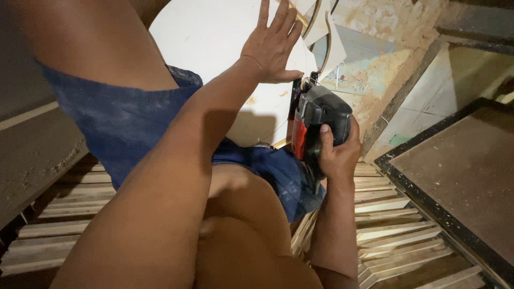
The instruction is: The person cuts a circular shape out of a white wooden board using a jigsaw while sitting on the floor, holding the board steady with one hand and guiding the tool with the other.
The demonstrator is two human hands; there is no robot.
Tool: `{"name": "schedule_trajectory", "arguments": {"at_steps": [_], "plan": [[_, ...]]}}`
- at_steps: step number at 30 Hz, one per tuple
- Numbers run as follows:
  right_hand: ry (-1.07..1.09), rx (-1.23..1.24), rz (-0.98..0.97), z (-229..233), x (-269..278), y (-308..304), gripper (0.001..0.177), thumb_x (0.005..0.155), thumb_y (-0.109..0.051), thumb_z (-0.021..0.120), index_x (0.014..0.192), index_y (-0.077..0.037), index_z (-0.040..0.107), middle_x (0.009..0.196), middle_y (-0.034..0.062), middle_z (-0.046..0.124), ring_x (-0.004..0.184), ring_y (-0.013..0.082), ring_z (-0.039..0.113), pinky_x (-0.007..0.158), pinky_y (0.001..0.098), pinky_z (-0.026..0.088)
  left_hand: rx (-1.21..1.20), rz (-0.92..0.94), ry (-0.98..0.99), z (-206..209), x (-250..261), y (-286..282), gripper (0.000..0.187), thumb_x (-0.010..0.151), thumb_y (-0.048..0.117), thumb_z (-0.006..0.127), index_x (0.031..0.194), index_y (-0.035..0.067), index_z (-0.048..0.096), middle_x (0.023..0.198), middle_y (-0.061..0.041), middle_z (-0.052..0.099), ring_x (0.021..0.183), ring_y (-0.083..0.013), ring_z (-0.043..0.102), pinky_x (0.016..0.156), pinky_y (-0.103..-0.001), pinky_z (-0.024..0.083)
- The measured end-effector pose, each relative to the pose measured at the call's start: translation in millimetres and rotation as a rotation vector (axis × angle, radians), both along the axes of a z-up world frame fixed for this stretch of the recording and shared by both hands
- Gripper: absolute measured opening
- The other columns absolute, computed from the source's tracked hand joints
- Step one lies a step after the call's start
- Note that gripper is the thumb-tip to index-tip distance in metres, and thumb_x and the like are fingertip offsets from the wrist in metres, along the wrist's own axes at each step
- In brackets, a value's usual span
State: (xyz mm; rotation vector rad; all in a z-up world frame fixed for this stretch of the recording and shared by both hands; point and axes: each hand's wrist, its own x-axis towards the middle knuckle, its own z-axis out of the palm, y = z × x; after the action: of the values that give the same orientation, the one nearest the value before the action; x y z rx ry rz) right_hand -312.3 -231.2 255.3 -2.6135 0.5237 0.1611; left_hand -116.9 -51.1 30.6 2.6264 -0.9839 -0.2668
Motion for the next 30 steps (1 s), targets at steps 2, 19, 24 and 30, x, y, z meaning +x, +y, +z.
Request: {"name": "schedule_trajectory", "arguments": {"at_steps": [2,19,24,30], "plan": [[0.006,0.025,-0.013,-0.2,2.2,-1.3,0.062,0.110,-0.042,0.074,0.157,-0.004,0.062,0.131,0.0210,0.081,0.117,0.0358,0.079,0.100,0.0466,0.060,0.000,-0.005,0.013,3.3,2.0,0.9,0.129,0.098,0.104,0.045,0.176,0.002,0.046,0.184,-0.029,0.039,0.173,-0.0533,0.013,0.131,-0.083,-0.006],[0.009,-0.024,0.061,2.9,13.4,-12.6,0.060,0.109,-0.040,0.074,0.155,-0.002,0.064,0.125,0.0240,0.082,0.108,0.0408,0.081,0.092,0.0507,0.062,-0.093,0.027,-0.073,8.2,0.9,4.0,0.119,0.099,0.098,0.054,0.164,-0.002,0.057,0.170,-0.030,0.052,0.168,-0.0528,0.027,0.132,-0.082,0.001],[-0.014,-0.052,0.092,-0.3,14.8,-16.2,0.058,0.109,-0.038,0.076,0.153,-0.001,0.066,0.120,0.0237,0.082,0.105,0.0421,0.080,0.089,0.0514,0.060,-0.034,0.013,-0.018,7.2,1.6,1.4,0.118,0.103,0.098,0.047,0.168,0.000,0.053,0.175,-0.030,0.048,0.169,-0.0534,0.027,0.132,-0.084,-0.005],[0.016,-0.043,0.048,-1.7,16.9,-15.1,0.061,0.109,-0.041,0.074,0.157,-0.005,0.064,0.123,0.0230,0.081,0.106,0.0416,0.080,0.089,0.0516,0.061,-0.050,0.020,-0.060,4.8,-0.9,3.3,0.113,0.108,0.095,0.044,0.171,0.001,0.054,0.176,-0.030,0.050,0.168,-0.0540,0.031,0.132,-0.085,-0.002]]}}
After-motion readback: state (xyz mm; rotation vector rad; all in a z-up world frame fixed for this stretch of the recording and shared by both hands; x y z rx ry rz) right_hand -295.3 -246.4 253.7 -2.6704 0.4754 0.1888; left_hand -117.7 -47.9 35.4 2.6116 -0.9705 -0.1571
